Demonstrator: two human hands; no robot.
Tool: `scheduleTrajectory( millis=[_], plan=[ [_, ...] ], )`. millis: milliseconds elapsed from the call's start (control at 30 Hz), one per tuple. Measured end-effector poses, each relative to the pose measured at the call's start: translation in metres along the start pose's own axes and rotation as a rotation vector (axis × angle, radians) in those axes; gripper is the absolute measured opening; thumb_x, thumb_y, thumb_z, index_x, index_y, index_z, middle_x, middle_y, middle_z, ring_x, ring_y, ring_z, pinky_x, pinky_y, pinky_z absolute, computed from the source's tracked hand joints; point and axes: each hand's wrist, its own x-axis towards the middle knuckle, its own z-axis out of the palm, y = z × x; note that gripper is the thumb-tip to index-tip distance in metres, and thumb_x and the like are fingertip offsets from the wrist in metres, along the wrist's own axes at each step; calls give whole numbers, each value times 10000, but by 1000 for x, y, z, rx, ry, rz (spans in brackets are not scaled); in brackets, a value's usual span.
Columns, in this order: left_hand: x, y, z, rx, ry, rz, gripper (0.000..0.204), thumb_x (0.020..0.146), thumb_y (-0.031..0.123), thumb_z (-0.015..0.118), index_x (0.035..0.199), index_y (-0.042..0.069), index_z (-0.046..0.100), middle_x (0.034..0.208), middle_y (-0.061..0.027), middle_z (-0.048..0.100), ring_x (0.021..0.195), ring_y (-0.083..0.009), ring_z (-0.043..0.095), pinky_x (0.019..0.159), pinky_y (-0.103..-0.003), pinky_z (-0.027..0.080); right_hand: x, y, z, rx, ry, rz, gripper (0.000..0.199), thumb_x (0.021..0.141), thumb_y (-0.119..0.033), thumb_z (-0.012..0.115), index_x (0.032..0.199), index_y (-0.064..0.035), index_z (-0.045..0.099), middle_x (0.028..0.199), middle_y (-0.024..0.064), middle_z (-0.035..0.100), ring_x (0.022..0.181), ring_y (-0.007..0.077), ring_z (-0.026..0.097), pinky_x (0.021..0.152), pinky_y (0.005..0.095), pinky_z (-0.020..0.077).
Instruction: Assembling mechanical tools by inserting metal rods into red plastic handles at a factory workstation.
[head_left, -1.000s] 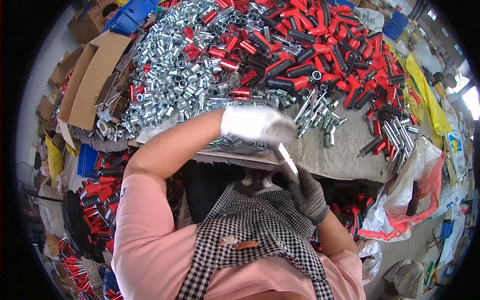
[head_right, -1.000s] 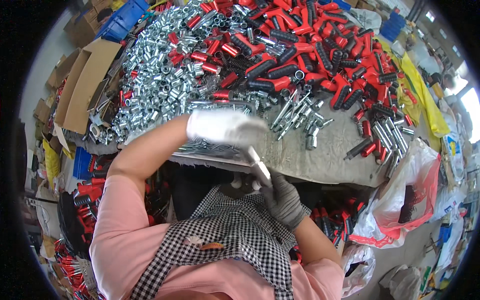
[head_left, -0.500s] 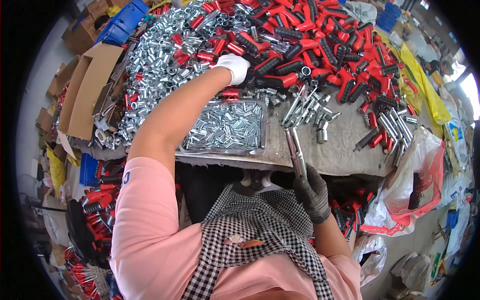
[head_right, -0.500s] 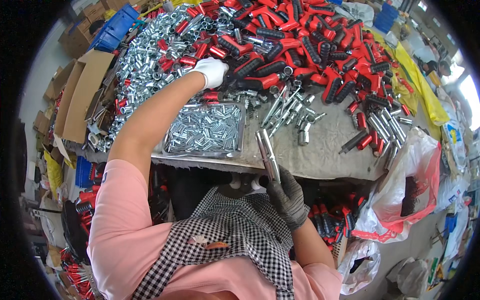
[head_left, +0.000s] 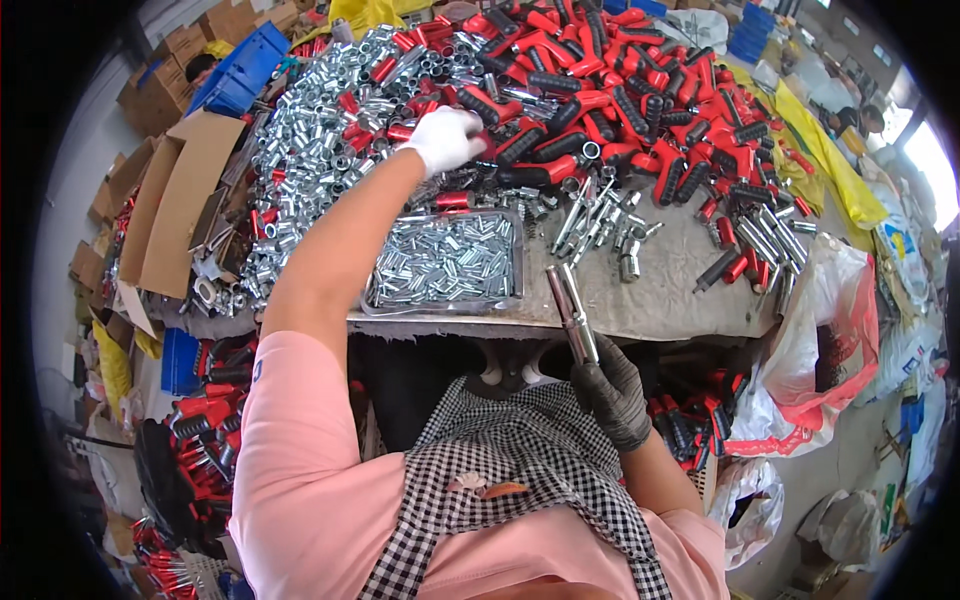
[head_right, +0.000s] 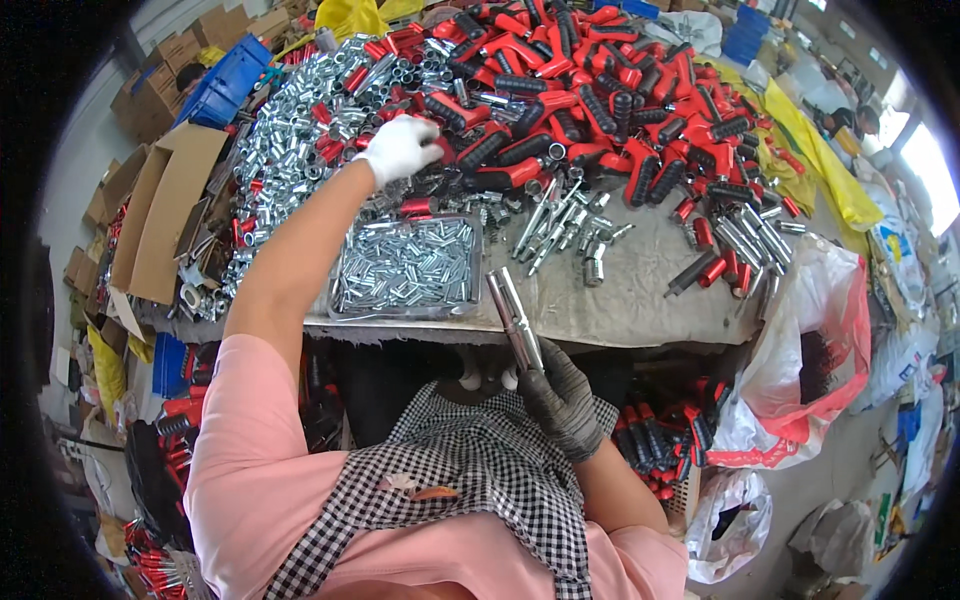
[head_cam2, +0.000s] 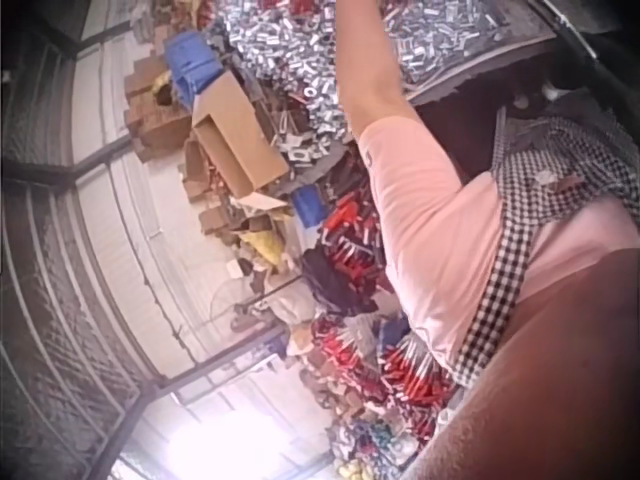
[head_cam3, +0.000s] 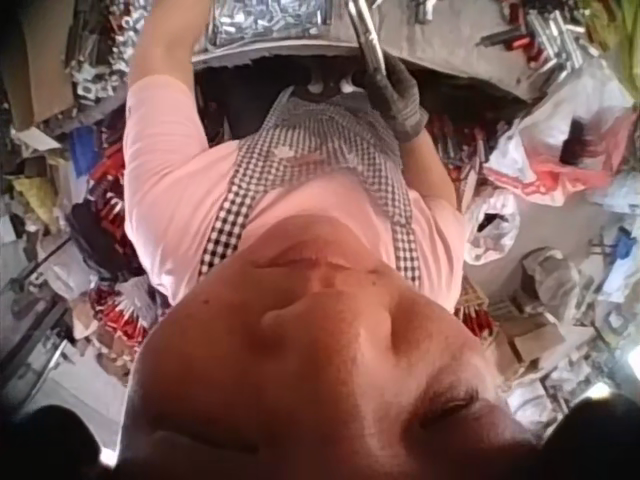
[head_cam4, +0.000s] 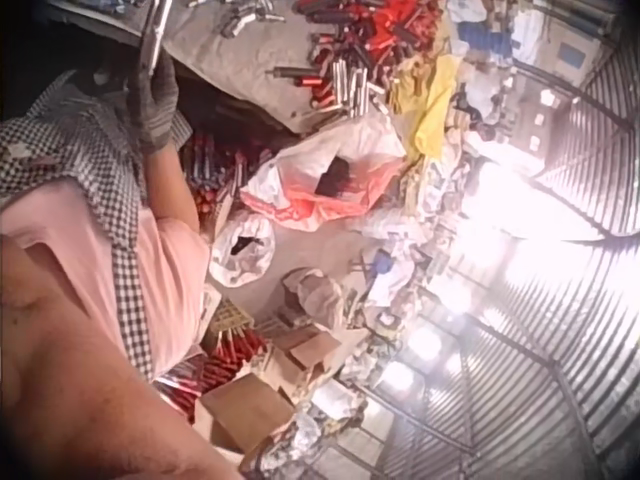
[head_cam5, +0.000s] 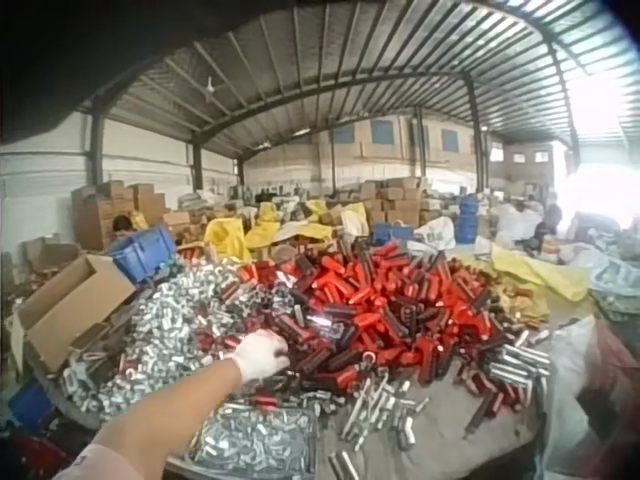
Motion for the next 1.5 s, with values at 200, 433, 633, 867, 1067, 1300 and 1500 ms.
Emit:
scheduleTrajectory(
  millis=[200,433,633,867,1067,1300,1500],
  plan=[
    [-67,77,-98,-1271,-75,-169,200,797,86,596,969,11,666,795,29,590,680,-38,467,623,-213,373,2,-1,5,84,-83,30,633,917,-343,648,1395,13,434,769,38,574,522,74,459,462,203,359],
    [-149,97,-70,-2085,200,-22,274,646,-5,584,868,125,492,989,-99,597,1002,-296,572,926,-467,443,5,-2,26,146,-309,42,615,925,-340,641,1397,4,448,1137,84,641,691,32,484,604,185,382],
    [-181,118,-37,-2828,339,-154,462,601,41,502,1056,82,575,1067,-134,618,1003,-357,598,947,-545,448,0,7,32,84,-312,62,620,915,-357,652,1378,8,459,1135,85,649,682,39,503,592,193,394],
    [-186,119,-30,-2630,390,-119,424,636,34,495,1053,88,545,1017,-132,601,981,-328,585,925,-508,470,-1,4,44,81,-337,105,632,918,-366,650,1384,10,447,1208,95,613,639,32,469,557,182,383],
    [-191,126,-36,-2291,448,-370,468,684,30,494,1147,92,469,1000,-138,584,902,-262,575,883,-408,465,3,9,43,122,-348,178,640,918,-360,651,1389,14,433,1205,81,604,629,29,458,556,181,382],
    [-204,122,-28,-1344,477,-70,335,647,-190,526,882,48,530,1083,-157,606,952,-248,606,794,-347,514,2,8,46,159,-318,185,631,917,-317,659,1401,8,419,1133,49,610,645,42,455,564,190,388],
    [-214,159,-66,-1910,20,-441,703,743,-59,545,1413,-3,339,1194,-117,539,933,-153,601,815,-283,488,14,12,47,141,-312,152,617,932,-364,630,1375,18,436,1174,70,602,587,46,463,511,191,394]
  ],
)
